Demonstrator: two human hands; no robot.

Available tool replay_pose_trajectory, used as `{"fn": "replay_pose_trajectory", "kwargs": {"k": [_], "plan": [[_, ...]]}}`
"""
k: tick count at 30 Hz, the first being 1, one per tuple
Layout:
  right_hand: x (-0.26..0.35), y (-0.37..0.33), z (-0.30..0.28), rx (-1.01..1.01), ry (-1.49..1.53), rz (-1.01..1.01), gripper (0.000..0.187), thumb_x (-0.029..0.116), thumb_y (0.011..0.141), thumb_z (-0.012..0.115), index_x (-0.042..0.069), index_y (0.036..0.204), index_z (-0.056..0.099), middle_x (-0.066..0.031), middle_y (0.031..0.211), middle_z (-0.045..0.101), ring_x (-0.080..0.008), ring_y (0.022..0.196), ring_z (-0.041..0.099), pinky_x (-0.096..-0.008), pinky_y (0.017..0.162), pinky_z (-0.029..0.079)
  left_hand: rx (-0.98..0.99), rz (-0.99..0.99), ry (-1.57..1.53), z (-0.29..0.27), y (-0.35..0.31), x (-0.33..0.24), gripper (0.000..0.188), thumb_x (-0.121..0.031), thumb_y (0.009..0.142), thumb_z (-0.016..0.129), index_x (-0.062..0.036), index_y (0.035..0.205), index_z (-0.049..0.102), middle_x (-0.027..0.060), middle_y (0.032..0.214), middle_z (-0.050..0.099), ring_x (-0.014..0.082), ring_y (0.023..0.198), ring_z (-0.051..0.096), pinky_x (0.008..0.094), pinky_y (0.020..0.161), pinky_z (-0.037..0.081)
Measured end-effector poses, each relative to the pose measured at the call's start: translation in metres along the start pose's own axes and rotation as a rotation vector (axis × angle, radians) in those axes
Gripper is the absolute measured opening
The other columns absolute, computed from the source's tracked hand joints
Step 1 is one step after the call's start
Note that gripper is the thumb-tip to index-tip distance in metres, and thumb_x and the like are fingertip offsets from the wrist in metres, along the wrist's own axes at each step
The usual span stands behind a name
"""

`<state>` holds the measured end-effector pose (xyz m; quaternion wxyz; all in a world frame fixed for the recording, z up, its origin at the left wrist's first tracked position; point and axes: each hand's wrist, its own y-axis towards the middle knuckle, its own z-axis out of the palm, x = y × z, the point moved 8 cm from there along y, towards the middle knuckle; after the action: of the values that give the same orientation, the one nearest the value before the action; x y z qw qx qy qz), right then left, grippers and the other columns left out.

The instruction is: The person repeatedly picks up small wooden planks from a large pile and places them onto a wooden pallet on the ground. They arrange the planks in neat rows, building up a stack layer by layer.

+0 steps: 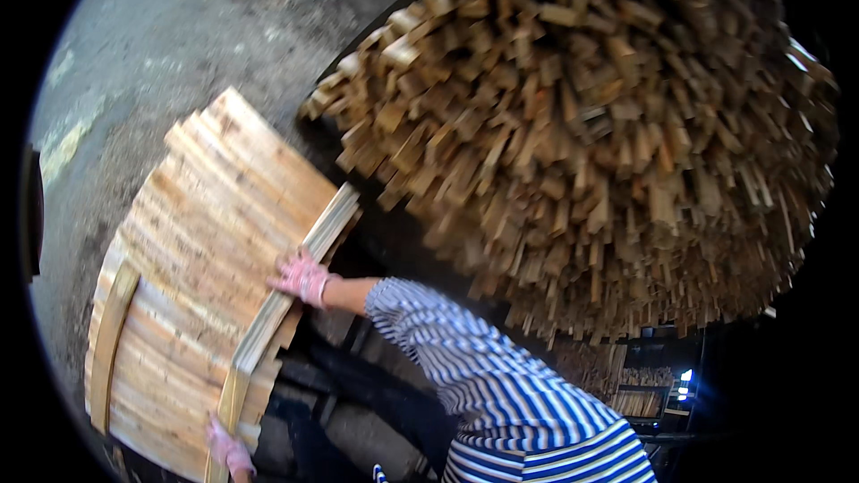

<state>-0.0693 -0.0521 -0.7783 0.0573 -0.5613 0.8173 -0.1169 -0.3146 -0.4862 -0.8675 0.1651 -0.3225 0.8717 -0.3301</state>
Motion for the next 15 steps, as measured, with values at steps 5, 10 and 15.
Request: {"fn": "replay_pose_trajectory", "kwargs": {"k": [5,10,15], "plan": [[0.044,-0.035,-0.069,0.263,0.199,0.152,0.081,0.012,0.079,0.07,0.014,0.154,0.039,-0.0236,0.142,0.049,-0.0414,0.123,0.056,-0.0495,0.102,0.048,0.01,0.018,0.073,-0.056,-0.04,-0.029,0.07,-0.031,0.09,0.073,-0.0064,0.15,0.048,0.0244,0.132,0.062,0.037,0.122,0.062,0.0472,0.102,0.051],[0.041,-0.111,-0.234,0.265,0.662,0.478,0.101,0.006,0.073,0.079,0.013,0.16,0.028,-0.0267,0.154,0.038,-0.0452,0.127,0.059,-0.0471,0.101,0.055,0.214,0.06,-0.134,-0.141,-0.089,-0.116,0.07,-0.042,0.096,0.066,-0.0032,0.151,0.048,0.0243,0.142,0.058,0.0385,0.134,0.054,0.0473,0.11,0.046],[-0.031,-0.194,-0.423,-0.057,0.551,0.747,0.099,0.023,0.083,0.076,0.01,0.164,0.02,-0.0328,0.163,0.028,-0.0483,0.144,0.043,-0.047,0.117,0.042,0.183,0.222,-0.409,-0.254,-0.153,-0.189,0.071,-0.045,0.094,0.069,-0.002,0.148,0.051,0.0247,0.139,0.06,0.0375,0.131,0.056,0.047,0.109,0.046]]}}
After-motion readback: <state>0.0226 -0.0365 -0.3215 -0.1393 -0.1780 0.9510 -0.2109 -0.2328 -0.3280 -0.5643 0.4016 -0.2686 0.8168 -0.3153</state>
